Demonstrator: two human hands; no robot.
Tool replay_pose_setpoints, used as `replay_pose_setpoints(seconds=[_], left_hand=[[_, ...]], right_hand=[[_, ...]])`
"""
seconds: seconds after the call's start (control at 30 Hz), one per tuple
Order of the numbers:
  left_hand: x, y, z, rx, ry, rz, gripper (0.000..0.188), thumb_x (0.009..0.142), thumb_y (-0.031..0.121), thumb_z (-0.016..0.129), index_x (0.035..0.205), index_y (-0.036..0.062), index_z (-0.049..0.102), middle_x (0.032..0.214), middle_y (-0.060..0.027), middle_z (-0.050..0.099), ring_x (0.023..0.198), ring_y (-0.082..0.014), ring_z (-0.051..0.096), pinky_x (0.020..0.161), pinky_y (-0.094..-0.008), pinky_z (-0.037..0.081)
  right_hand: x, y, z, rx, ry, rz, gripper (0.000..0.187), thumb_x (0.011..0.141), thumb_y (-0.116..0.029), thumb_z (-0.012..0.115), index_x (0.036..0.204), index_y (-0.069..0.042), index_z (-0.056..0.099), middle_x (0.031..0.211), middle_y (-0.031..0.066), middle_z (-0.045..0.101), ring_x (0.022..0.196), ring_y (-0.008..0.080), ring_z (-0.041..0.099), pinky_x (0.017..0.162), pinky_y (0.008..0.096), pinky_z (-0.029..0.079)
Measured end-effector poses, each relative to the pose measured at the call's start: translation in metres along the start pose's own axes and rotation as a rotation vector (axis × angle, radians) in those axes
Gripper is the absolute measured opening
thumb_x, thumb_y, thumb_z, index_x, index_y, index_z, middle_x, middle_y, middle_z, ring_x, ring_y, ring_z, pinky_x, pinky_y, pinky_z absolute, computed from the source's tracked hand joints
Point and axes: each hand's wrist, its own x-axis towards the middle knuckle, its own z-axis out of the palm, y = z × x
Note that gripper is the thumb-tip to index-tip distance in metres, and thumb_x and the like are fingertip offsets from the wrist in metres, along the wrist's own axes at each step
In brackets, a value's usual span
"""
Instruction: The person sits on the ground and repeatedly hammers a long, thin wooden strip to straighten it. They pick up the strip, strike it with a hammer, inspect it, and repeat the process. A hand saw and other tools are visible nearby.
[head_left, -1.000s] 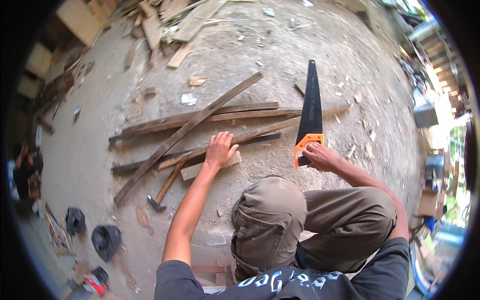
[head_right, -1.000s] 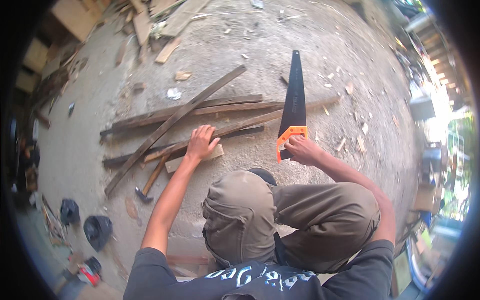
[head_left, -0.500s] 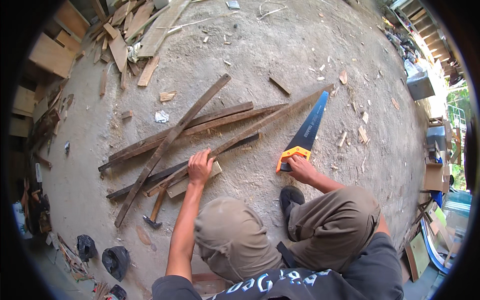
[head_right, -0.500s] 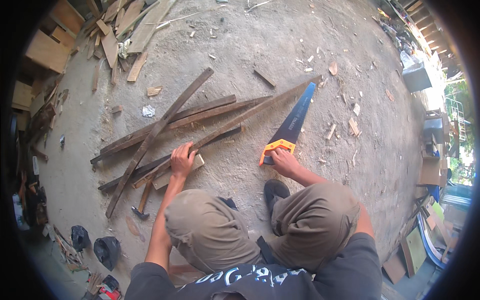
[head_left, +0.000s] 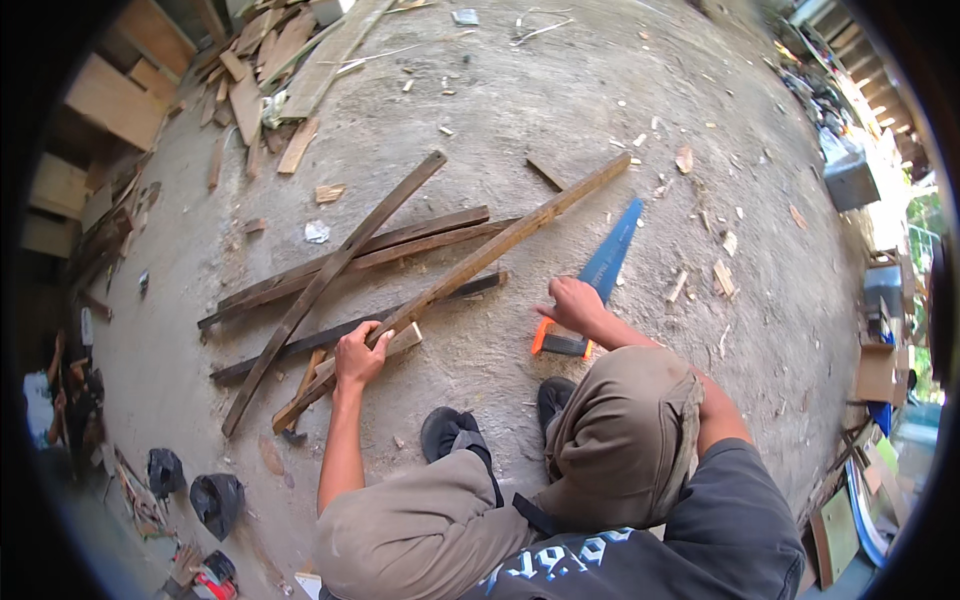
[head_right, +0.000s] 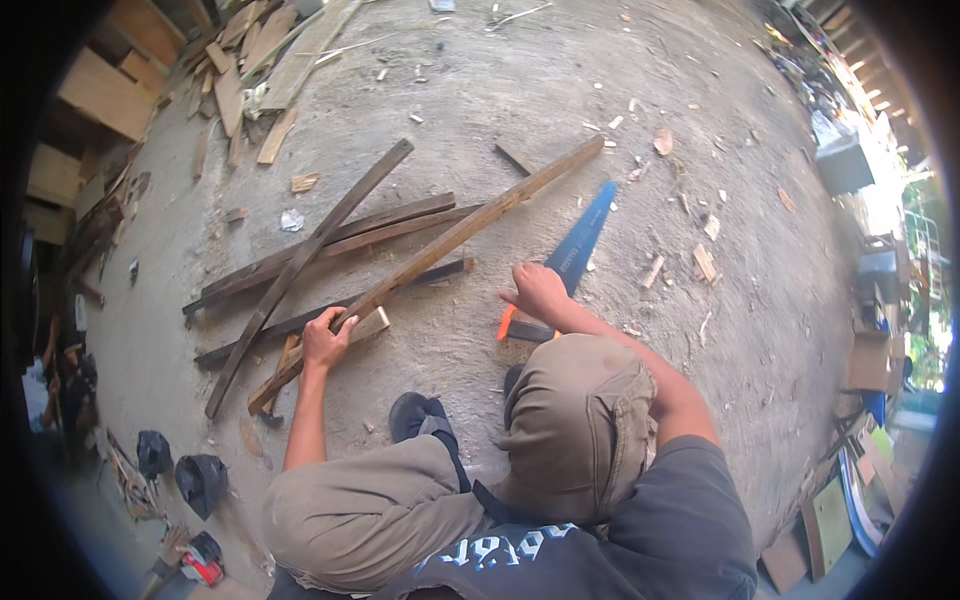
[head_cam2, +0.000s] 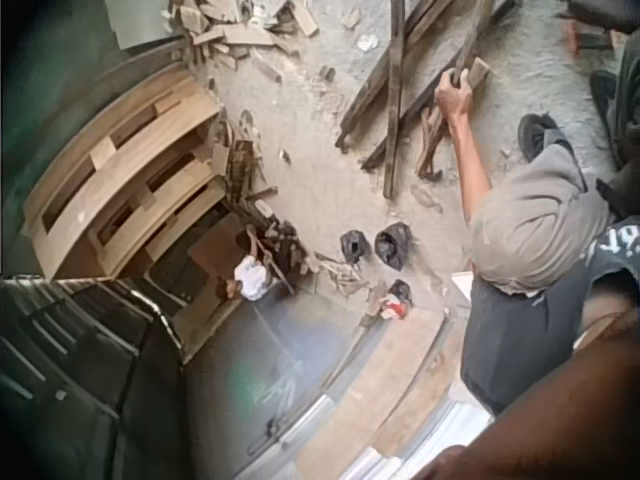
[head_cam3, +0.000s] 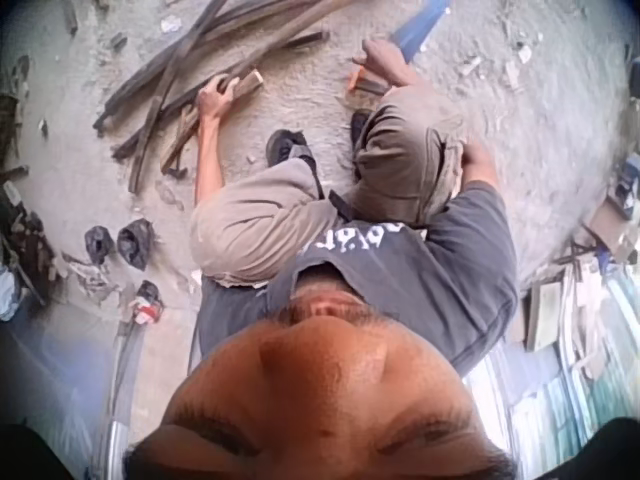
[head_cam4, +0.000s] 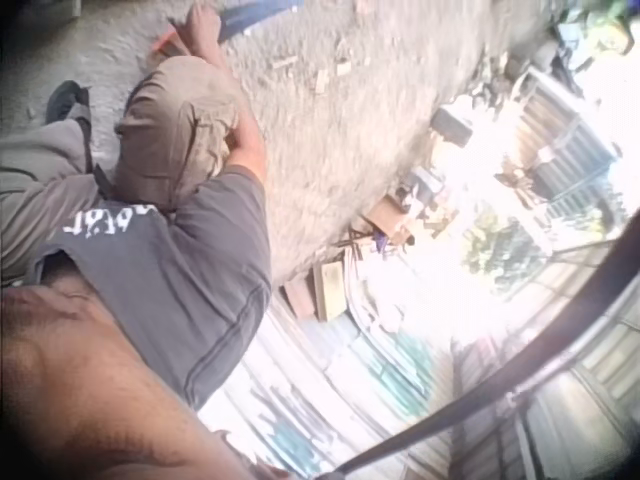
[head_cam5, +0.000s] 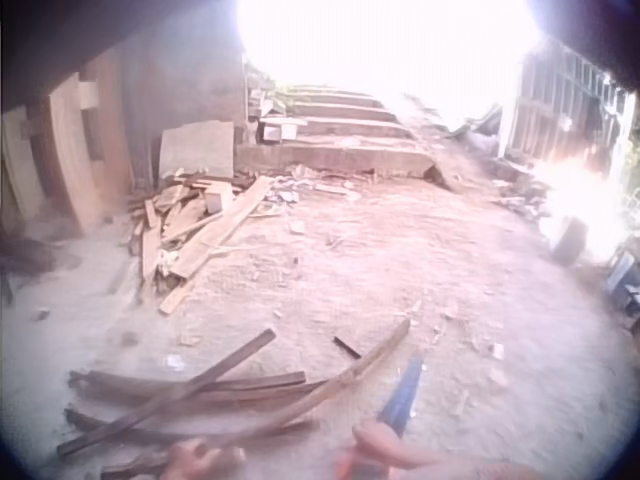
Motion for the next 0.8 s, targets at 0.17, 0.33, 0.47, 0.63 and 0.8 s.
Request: replay_pose_setpoints(seconds=[0.17,0.33,0.47,0.63,0.8], left_hand=[[-0.052,-0.041,-0.016,-0.088,0.033,-0.1,0.043,0.08,0.043,0.076,0.103,0.0063,0.073,0.1,-0.0159,0.073,0.093,-0.0293,0.071,0.081,-0.0374,0.054],[-0.081,-0.025,-0.005,-0.344,0.086,-0.122,0.036,0.086,0.034,0.075,0.092,-0.0011,0.071,0.076,-0.01,0.072,0.069,-0.0125,0.067,0.065,-0.0314,0.054],[-0.091,-0.031,0.016,-0.765,-0.002,-0.312,0.048,0.095,0.05,0.061,0.081,0.0046,0.065,0.066,-0.0013,0.062,0.058,-0.0082,0.061,0.046,-0.0229,0.047],[-0.054,0.005,0.001,-0.931,-0.278,-0.215,0.052,0.095,0.058,0.055,0.09,0.0062,0.06,0.061,0.0021,0.051,0.048,-0.0053,0.049,0.044,-0.021,0.041],[0.014,0.032,-0.047,-1.117,-0.296,-0.074,0.056,0.09,0.066,0.056,0.087,0.0111,0.052,0.058,0.0069,0.045,0.043,-0.0028,0.042,0.041,-0.0185,0.034]], right_hand=[[-0.071,-0.022,0.058,-0.186,-0.055,-0.068,0.077,0.063,-0.049,0.083,0.117,-0.004,0.052,0.109,0.0133,0.055,0.102,0.0307,0.058,0.086,0.044,0.047],[-0.077,-0.011,0.07,-0.162,0.115,-0.205,0.055,0.074,-0.037,0.078,0.113,-0.004,0.056,0.106,0.0119,0.056,0.099,0.0312,0.057,0.082,0.0454,0.044],[-0.047,-0.021,0.051,-0.001,0.183,-0.244,0.046,0.081,-0.025,0.074,0.116,-0.003,0.053,0.11,0.0184,0.055,0.102,0.0372,0.056,0.088,0.0465,0.045],[0.001,0.002,0.024,-0.369,0.032,-0.346,0.053,0.078,-0.034,0.074,0.117,-0.002,0.055,0.11,0.0145,0.058,0.107,0.0307,0.057,0.092,0.0435,0.044],[0.055,-0.081,-0.09,-0.187,-0.283,-0.506,0.049,0.089,-0.044,0.067,0.112,0.0,0.061,0.101,0.0166,0.064,0.101,0.0351,0.063,0.088,0.0463,0.05]])
